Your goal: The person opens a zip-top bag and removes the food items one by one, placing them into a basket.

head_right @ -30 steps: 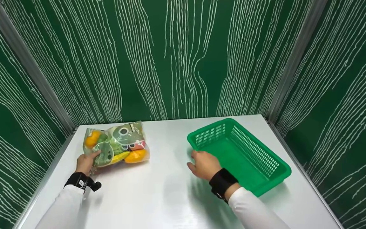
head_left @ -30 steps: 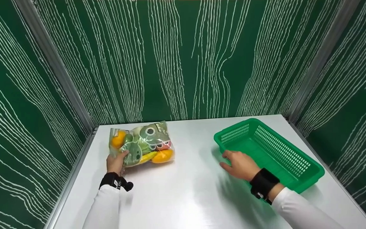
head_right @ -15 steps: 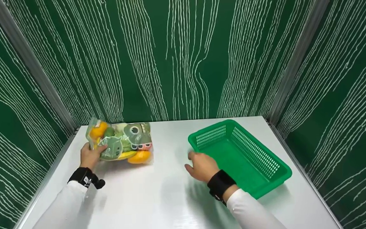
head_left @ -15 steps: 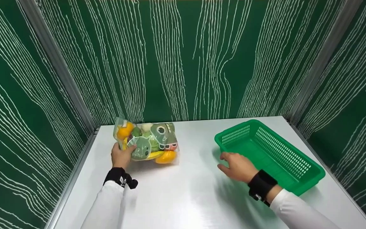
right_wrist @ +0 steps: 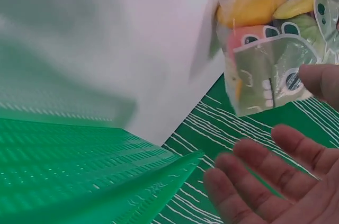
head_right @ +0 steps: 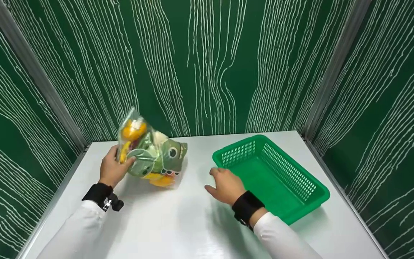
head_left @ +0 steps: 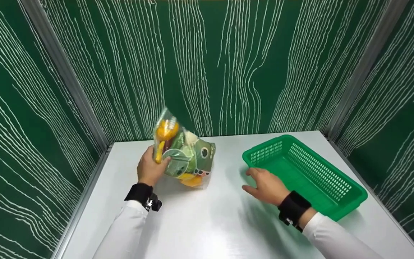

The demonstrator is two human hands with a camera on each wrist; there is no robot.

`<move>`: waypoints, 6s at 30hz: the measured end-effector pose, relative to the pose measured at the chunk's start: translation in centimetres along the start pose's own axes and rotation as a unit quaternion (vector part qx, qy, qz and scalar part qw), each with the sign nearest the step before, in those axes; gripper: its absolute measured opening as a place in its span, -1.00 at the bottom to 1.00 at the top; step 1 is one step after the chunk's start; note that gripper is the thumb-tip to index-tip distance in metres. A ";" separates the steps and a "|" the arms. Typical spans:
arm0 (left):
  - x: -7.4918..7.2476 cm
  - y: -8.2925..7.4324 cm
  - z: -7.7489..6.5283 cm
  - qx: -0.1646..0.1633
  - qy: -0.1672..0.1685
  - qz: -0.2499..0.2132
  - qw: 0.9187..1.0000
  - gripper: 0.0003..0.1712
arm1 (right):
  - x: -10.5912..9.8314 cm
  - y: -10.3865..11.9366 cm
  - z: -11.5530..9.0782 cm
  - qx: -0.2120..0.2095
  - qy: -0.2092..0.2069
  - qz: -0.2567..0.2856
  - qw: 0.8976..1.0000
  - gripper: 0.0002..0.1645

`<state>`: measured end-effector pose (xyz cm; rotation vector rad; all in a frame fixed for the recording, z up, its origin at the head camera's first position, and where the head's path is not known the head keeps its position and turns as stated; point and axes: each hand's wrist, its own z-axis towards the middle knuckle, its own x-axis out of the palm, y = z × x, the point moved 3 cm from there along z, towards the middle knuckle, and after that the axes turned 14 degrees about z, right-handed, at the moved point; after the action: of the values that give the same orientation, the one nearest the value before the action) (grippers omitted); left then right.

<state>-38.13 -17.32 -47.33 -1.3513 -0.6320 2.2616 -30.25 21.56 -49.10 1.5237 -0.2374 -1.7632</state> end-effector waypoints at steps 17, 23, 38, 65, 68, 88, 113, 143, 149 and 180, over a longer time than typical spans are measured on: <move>0.5 -6.9 -2.4 0.233 -0.031 0.028 0.972 -0.58 | -0.6 2.0 1.9 -0.046 -0.083 -0.004 0.995 0.07; 1.3 -8.7 -3.9 0.280 -0.033 0.028 0.959 -0.58 | -1.0 3.2 2.2 -0.102 -0.128 -0.033 0.986 0.24; 2.3 -11.0 -6.9 0.426 -0.071 0.090 0.897 -0.62 | -1.2 5.3 2.2 -0.168 -0.137 -0.203 0.955 0.16; 0.8 -4.1 -9.0 0.329 0.011 -0.086 0.940 -0.45 | 1.3 6.9 1.1 -0.180 -0.082 -0.251 0.948 0.01; 0.8 -4.0 -8.9 0.299 0.039 -0.120 0.946 -0.51 | 1.6 6.9 1.1 -0.192 -0.104 -0.260 0.941 -0.06; 1.0 -4.5 -8.9 0.270 0.028 -0.179 0.946 -0.68 | 2.1 4.2 3.5 -0.244 -0.125 -0.233 0.933 -0.13; 1.7 -7.7 -9.3 0.097 0.153 -0.306 0.935 -0.72 | 3.6 9.3 3.2 -0.314 -0.150 -0.034 0.937 -0.55; 1.2 -7.9 -8.5 0.101 0.113 -0.304 0.940 -0.85 | 3.8 9.6 4.0 -0.229 -0.171 0.007 0.958 -0.77; 0.7 -6.8 -8.1 0.080 0.104 -0.298 0.945 -0.86 | 2.7 8.4 3.5 -0.224 -0.189 -0.011 0.956 -0.73; 0.2 -6.3 -7.1 0.075 0.129 -0.308 0.939 -0.85 | -3.7 1.2 0.6 -0.089 -0.184 0.030 0.979 -0.88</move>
<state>-31.06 -10.95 -46.82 -1.1440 -0.6614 1.5683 -30.33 22.99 -45.44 1.0484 -0.2971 -1.9522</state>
